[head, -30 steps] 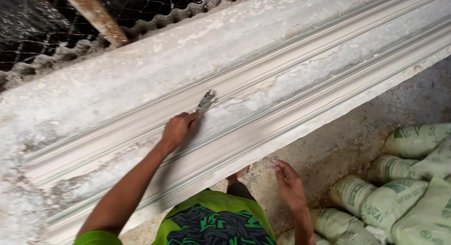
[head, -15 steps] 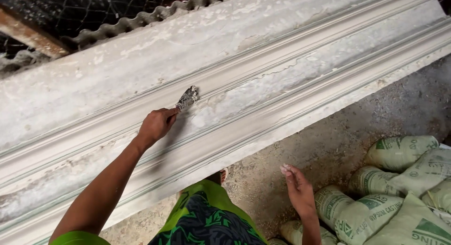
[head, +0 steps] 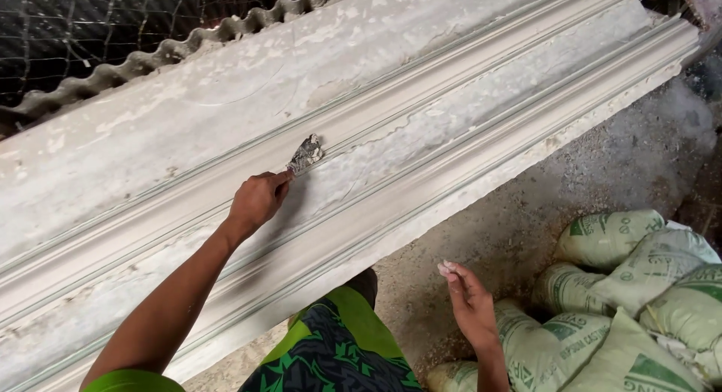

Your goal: Using a putty knife to scrape and smooth the surface of decorative plaster moldings.

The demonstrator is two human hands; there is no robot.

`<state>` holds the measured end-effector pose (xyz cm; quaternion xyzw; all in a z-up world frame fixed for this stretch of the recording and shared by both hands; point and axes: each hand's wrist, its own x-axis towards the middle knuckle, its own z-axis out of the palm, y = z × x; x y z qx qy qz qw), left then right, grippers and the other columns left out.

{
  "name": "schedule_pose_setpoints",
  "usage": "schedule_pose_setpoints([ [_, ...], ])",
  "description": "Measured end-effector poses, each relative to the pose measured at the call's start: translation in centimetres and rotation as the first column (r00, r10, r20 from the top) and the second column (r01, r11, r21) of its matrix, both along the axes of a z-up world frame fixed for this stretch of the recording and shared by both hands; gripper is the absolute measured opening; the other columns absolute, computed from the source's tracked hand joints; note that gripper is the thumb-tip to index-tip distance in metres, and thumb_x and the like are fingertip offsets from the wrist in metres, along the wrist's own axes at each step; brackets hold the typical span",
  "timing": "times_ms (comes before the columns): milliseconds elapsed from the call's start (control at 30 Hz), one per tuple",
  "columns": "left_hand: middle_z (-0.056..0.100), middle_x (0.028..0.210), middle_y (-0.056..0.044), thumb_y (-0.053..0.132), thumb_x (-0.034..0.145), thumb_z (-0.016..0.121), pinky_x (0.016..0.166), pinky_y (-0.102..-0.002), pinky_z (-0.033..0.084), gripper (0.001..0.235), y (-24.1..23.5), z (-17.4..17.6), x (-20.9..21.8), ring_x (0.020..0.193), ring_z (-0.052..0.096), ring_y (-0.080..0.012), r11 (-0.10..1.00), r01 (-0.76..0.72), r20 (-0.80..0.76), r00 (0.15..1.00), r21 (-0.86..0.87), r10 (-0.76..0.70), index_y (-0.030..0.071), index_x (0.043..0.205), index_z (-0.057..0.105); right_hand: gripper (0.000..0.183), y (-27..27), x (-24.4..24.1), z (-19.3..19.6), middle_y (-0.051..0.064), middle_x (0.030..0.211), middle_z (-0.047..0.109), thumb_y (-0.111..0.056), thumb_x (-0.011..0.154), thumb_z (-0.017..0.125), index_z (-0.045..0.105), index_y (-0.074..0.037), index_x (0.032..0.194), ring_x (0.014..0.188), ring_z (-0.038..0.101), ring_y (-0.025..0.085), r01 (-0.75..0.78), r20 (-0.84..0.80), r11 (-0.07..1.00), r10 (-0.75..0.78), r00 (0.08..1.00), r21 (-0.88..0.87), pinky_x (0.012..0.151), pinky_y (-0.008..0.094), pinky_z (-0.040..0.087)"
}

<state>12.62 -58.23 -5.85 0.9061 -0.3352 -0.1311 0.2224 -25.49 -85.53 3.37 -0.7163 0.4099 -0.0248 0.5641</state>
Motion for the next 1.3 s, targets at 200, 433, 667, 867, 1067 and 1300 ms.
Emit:
schedule_pose_setpoints([
  [200,0.076,0.097,-0.011,0.019,0.100,0.060,0.053,-0.053,0.053,0.029,-10.1,-0.1,0.3,0.069,0.069,-0.0404,0.998,0.038,0.032,0.999,-0.057,-0.036,0.013,0.125,0.074,0.041,-10.3,5.4,-2.3,0.009,0.134,0.074,-0.031,0.100,0.055,0.067,-0.009,0.133,0.128,0.068,0.020,-0.137,0.026,0.990,0.138,0.990,-0.032,0.107,0.032,0.053],
  [433,0.074,0.090,-0.011,0.022,0.099,0.058,0.055,-0.057,0.053,0.035,-22.4,0.9,1.4,0.072,0.069,-0.0428,0.998,0.044,-0.067,0.997,0.036,-0.041,0.018,0.132,0.070,0.048,-22.9,10.6,0.7,0.003,0.138,0.072,-0.038,0.100,0.050,0.064,-0.014,0.139,0.131,0.066,0.018,-0.205,-0.114,0.978,0.207,0.972,0.030,0.107,0.033,0.053],
  [667,0.074,0.094,-0.012,0.017,0.098,0.059,0.061,-0.054,0.059,0.030,-33.2,1.6,1.7,0.075,0.072,-0.0389,0.998,0.037,-0.108,0.994,0.056,-0.031,0.020,0.125,0.073,0.039,-32.2,14.5,-0.7,0.011,0.136,0.071,-0.031,0.104,0.051,0.066,-0.012,0.134,0.132,0.062,0.027,-0.267,0.001,0.963,0.267,0.964,-0.048,0.107,0.043,0.052],
  [867,0.075,0.103,-0.013,0.018,0.099,0.058,0.073,-0.056,0.064,0.033,-43.4,1.2,2.7,0.084,0.075,-0.0407,0.996,0.011,-0.139,0.990,0.089,0.002,0.027,0.127,0.072,0.031,-42.9,19.3,-2.7,0.020,0.129,0.069,-0.024,0.105,0.056,0.070,-0.008,0.127,0.129,0.060,0.040,-0.365,0.037,0.890,0.389,0.920,-0.272,0.108,0.054,0.049],
  [1067,0.075,0.099,-0.013,0.020,0.099,0.059,0.072,-0.056,0.064,0.025,-55.7,3.1,1.3,0.083,0.075,-0.0413,0.988,0.000,-0.148,0.989,0.157,0.024,0.020,0.118,0.074,0.030,-58.5,20.9,-6.7,0.020,0.127,0.068,-0.023,0.107,0.055,0.069,-0.006,0.127,0.128,0.060,0.039,-0.471,0.043,0.803,0.520,0.853,-0.365,0.109,0.053,0.047],
  [1300,0.075,0.102,-0.013,0.023,0.100,0.057,0.076,-0.058,0.063,0.025,-70.9,2.5,2.5,0.086,0.075,-0.0416,0.989,-0.051,-0.156,0.985,0.137,0.072,0.020,0.119,0.072,0.029,-78.4,24.6,-7.3,0.015,0.131,0.065,-0.017,0.106,0.054,0.068,-0.008,0.130,0.134,0.055,0.037,-0.530,-0.051,0.721,0.571,0.819,-0.447,0.114,0.053,0.042],
])
